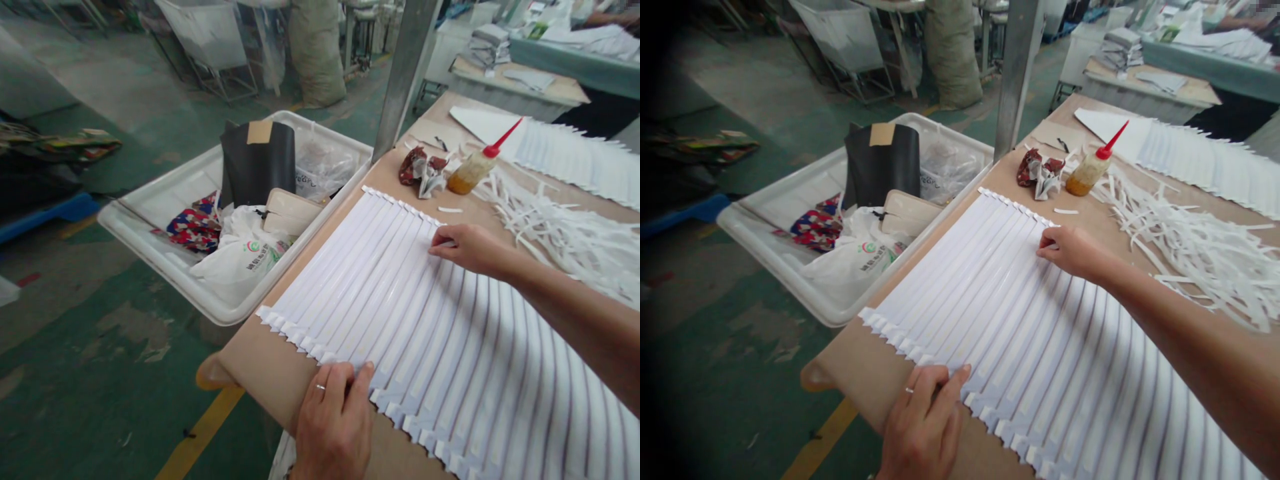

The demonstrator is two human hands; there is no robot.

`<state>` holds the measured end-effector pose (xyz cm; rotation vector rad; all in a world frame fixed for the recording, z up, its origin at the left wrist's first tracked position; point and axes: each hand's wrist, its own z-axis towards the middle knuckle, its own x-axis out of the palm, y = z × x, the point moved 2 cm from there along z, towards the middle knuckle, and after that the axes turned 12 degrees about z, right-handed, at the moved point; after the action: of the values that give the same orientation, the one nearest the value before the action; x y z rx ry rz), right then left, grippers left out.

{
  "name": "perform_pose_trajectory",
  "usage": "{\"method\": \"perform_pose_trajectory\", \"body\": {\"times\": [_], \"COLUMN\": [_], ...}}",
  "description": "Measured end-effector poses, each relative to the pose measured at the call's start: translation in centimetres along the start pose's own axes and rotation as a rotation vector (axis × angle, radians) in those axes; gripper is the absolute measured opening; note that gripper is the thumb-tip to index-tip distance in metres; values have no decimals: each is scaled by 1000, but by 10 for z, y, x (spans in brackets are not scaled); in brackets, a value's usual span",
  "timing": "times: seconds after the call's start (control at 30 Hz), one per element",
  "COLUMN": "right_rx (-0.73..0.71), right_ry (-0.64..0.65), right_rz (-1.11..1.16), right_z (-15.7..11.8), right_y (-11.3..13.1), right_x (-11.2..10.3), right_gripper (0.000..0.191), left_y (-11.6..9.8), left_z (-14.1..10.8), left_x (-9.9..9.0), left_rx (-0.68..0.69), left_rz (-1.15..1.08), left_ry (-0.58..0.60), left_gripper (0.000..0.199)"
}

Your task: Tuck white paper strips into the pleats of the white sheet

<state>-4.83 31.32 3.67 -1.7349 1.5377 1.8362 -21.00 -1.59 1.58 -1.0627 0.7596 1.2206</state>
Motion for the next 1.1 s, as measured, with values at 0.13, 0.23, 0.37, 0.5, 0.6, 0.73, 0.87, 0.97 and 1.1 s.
{"method": "perform_pose_trajectory", "body": {"times": [0.13,0.23,0.37,0.5,0.6,0.73,0.87,0.97,1.1], "right_rx": [-31,-42,-62,-43,-41,-57,-59,-45,-23], "right_ry": [-81,-146,-184,-223,-238,-248,-258,-252,-246], "right_rz": [30,-15,-18,-28,-42,-21,-13,3,-12], "right_z": [14,20,22,22,24,26,28,31,34], "right_y": [-17,-26,-33,-36,-39,-42,-47,-51,-50], "right_x": [-11,-12,-9,-7,-5,-3,0,3,7], "right_gripper": [17,23,25,25,25,23,21,22,22], "left_y": [5,7,7,6,8,10,10,10,9], "left_z": [-3,-3,-1,1,-2,-7,-7,-6,-3], "left_x": [4,5,5,4,5,9,9,8,7], "left_rx": [36,45,59,56,56,64,66,68,64], "left_rz": [-1,6,29,40,42,51,47,57,63], "left_ry": [-11,-45,-63,-95,-75,-17,-35,-63,-65], "left_gripper": [38,37,35,33,34,35,35,34,34]}}
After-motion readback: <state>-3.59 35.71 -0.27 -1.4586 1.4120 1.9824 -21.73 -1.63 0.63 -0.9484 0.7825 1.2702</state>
